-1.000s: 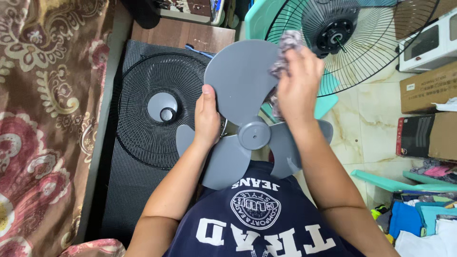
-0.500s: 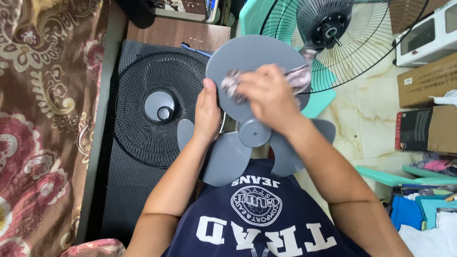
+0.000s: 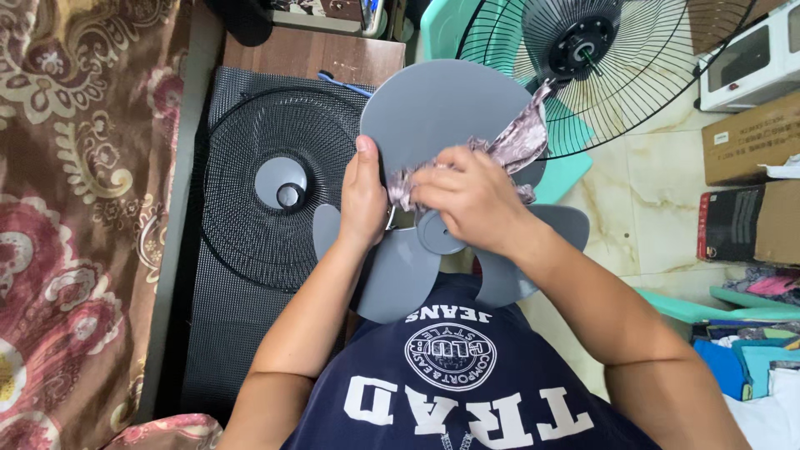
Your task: The person wipes a detached gray fan blade with a patterned cloth, cleaning both sides and the central hub. The blade is held in one hand while the other hand scrubs the surfaces. The person rotates the blade to access different areas and continues wiping until the end of the clip.
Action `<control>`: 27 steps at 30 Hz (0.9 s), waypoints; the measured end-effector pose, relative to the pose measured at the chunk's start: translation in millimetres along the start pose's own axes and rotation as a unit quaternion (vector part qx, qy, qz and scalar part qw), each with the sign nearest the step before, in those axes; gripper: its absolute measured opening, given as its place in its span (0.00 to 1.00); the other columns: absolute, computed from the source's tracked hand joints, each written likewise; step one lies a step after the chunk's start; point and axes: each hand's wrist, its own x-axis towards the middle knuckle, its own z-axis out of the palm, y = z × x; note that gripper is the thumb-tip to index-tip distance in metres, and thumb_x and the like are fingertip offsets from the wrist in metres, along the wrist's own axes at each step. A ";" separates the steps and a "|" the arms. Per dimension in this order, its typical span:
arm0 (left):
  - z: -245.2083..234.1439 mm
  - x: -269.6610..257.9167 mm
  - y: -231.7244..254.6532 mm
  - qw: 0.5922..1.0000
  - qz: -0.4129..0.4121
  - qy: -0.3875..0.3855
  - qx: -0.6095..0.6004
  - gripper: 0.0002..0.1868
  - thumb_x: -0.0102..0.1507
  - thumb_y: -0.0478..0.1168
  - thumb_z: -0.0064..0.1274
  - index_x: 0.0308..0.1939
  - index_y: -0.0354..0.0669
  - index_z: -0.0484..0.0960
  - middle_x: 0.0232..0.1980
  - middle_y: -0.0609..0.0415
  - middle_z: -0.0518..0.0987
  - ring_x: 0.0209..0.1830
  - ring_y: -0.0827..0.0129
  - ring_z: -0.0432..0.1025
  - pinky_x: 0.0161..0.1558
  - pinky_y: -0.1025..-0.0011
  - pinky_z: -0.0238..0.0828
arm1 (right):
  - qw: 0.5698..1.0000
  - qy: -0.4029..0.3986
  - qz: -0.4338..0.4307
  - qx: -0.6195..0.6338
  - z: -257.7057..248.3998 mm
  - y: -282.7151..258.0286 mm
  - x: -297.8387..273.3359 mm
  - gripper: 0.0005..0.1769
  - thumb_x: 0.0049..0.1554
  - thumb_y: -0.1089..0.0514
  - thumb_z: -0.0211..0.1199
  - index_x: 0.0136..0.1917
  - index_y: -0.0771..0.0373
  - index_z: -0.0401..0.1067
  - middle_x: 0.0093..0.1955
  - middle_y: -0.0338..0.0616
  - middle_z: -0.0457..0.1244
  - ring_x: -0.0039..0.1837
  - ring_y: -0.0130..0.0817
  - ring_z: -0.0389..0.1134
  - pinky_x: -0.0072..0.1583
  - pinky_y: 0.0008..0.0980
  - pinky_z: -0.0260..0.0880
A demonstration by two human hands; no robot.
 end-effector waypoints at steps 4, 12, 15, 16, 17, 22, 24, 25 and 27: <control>1.9 -0.8 -1.7 0.999 0.019 -0.030 -0.028 0.37 0.76 0.59 0.25 0.54 0.27 0.78 0.51 0.47 0.81 0.49 0.68 0.73 0.55 0.69 0.70 | 0.999 0.049 0.013 0.003 -1.7 -1.7 -2.2 0.15 0.49 0.67 0.66 0.50 0.56 0.78 0.62 0.34 0.69 0.61 0.42 0.65 0.61 0.39 0.70; -0.2 -0.1 -2.1 0.999 0.027 -0.016 -0.029 0.36 0.75 0.60 0.26 0.55 0.28 0.78 0.53 0.47 0.81 0.52 0.68 0.73 0.58 0.69 0.69 | 0.999 0.039 0.004 -0.006 -1.7 -2.5 2.5 0.17 0.46 0.67 0.65 0.50 0.56 0.79 0.60 0.34 0.69 0.59 0.42 0.66 0.60 0.41 0.70; -0.3 -4.4 -3.5 0.999 0.011 -0.022 -0.035 0.36 0.75 0.60 0.26 0.53 0.28 0.79 0.51 0.48 0.81 0.49 0.68 0.73 0.55 0.69 0.70 | 0.998 0.057 0.026 -0.025 -0.8 -7.2 -1.0 0.17 0.46 0.68 0.65 0.49 0.57 0.79 0.60 0.36 0.69 0.59 0.44 0.66 0.60 0.42 0.70; -0.8 -2.9 -2.9 0.999 0.016 -0.021 -0.029 0.37 0.75 0.60 0.26 0.52 0.28 0.79 0.50 0.47 0.81 0.48 0.68 0.73 0.54 0.69 0.70 | 0.997 0.063 0.030 -0.031 -0.6 -6.7 -0.3 0.16 0.45 0.68 0.65 0.48 0.57 0.78 0.60 0.36 0.69 0.59 0.44 0.66 0.60 0.42 0.70; -1.1 -1.5 -2.2 0.999 0.020 -0.021 -0.022 0.37 0.76 0.60 0.26 0.50 0.28 0.80 0.48 0.47 0.82 0.47 0.67 0.73 0.54 0.69 0.71 | 0.998 0.051 0.016 -0.023 -1.3 -5.5 0.9 0.16 0.45 0.68 0.65 0.48 0.57 0.79 0.59 0.35 0.70 0.58 0.44 0.66 0.59 0.42 0.70; -4.9 -1.9 -2.3 1.000 0.017 -0.013 0.006 0.38 0.75 0.61 0.25 0.49 0.29 0.81 0.46 0.50 0.82 0.44 0.69 0.73 0.51 0.69 0.71 | 0.999 0.027 0.007 -0.017 -4.4 -1.6 2.0 0.18 0.45 0.69 0.64 0.49 0.57 0.80 0.58 0.36 0.70 0.57 0.43 0.66 0.60 0.42 0.70; -4.7 -2.8 -3.5 1.000 0.013 -0.021 0.011 0.38 0.75 0.61 0.24 0.48 0.29 0.81 0.44 0.51 0.82 0.43 0.69 0.73 0.49 0.69 0.71 | 0.996 0.067 0.052 -0.038 -4.7 -1.8 1.9 0.16 0.49 0.68 0.65 0.51 0.57 0.79 0.60 0.36 0.70 0.60 0.44 0.66 0.61 0.41 0.70; -4.4 -3.6 -4.2 1.000 0.004 -0.020 0.006 0.39 0.76 0.61 0.24 0.48 0.28 0.81 0.43 0.50 0.81 0.42 0.68 0.72 0.48 0.69 0.70 | 0.992 0.087 0.075 -0.049 -4.7 -2.9 1.6 0.15 0.51 0.68 0.66 0.52 0.58 0.78 0.62 0.37 0.70 0.61 0.44 0.66 0.61 0.40 0.69; -1.9 -1.3 -3.5 0.999 -0.011 -0.021 -0.023 0.38 0.76 0.60 0.25 0.49 0.27 0.80 0.42 0.49 0.81 0.41 0.67 0.71 0.47 0.68 0.70 | 0.997 0.066 0.031 -0.030 -4.4 -4.3 2.5 0.16 0.46 0.68 0.65 0.48 0.57 0.78 0.59 0.36 0.70 0.58 0.44 0.66 0.62 0.42 0.70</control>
